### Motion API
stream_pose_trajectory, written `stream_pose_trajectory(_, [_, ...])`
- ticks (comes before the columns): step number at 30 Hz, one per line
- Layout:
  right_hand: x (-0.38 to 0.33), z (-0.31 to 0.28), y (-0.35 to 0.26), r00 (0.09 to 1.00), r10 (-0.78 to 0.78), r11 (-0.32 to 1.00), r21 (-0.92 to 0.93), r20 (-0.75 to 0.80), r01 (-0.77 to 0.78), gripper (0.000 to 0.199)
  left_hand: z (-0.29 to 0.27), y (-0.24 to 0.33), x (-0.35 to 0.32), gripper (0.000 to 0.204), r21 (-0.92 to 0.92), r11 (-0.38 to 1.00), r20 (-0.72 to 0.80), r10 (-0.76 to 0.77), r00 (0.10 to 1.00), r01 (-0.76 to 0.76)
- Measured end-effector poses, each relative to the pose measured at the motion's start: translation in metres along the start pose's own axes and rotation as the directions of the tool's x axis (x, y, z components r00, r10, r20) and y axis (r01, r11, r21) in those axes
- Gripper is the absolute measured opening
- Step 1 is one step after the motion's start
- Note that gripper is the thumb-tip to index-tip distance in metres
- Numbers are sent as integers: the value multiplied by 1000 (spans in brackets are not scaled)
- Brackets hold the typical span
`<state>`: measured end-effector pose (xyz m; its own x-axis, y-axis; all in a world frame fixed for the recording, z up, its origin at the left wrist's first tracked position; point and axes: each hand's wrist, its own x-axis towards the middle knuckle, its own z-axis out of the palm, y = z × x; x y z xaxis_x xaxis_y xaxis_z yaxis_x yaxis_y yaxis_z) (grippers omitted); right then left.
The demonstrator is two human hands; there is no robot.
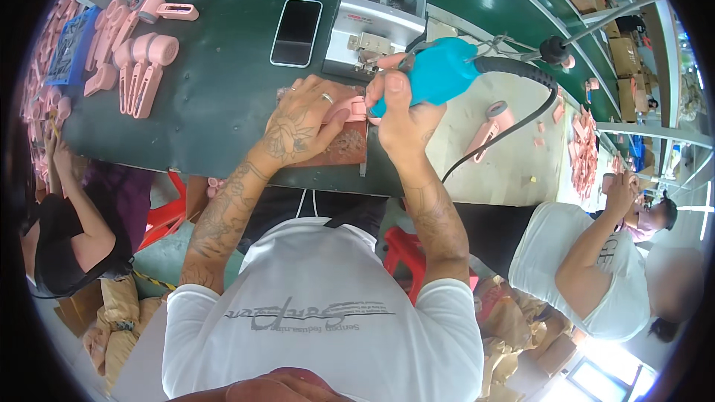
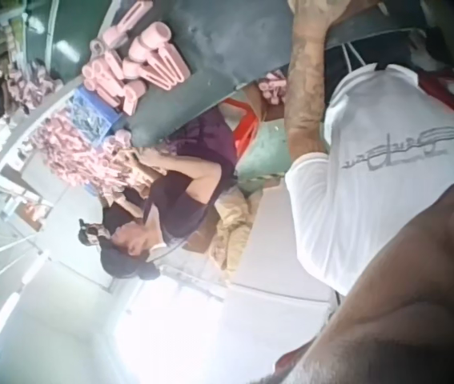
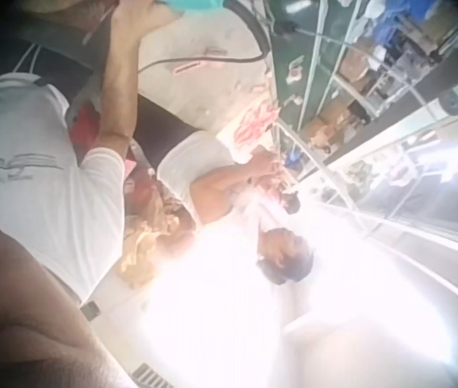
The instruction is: Assembling small portable fans using an electric screwdriver on a factory assembly line.
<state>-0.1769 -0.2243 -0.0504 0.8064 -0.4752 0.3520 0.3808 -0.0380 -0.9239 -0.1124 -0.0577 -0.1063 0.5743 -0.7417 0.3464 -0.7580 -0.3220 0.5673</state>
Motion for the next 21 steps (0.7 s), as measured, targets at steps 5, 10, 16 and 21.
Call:
stream_pose_trajectory(5, [-6,-9,5,1000,16,1000,16,-2,-16,34,4,3,6,37,-21,999,-7,29,1000,-29])
stream_pose_trajectory(10, [-21,-11,18,1000,2,974,-226,-4,-3,9,-5,12,8,29,-52,998,-60,28,998,-31])
stream_pose_trajectory(16, [-16,-5,17,999,-38,985,-170,-9,36,19,-4,17,11,29,-24,999,40,-40,998,41])
stream_pose_trajectory(21, [-13,-13,13,999,-49,989,-143,-19,46,16,-1,21,14,35,-36,998,6,52,999,-52])
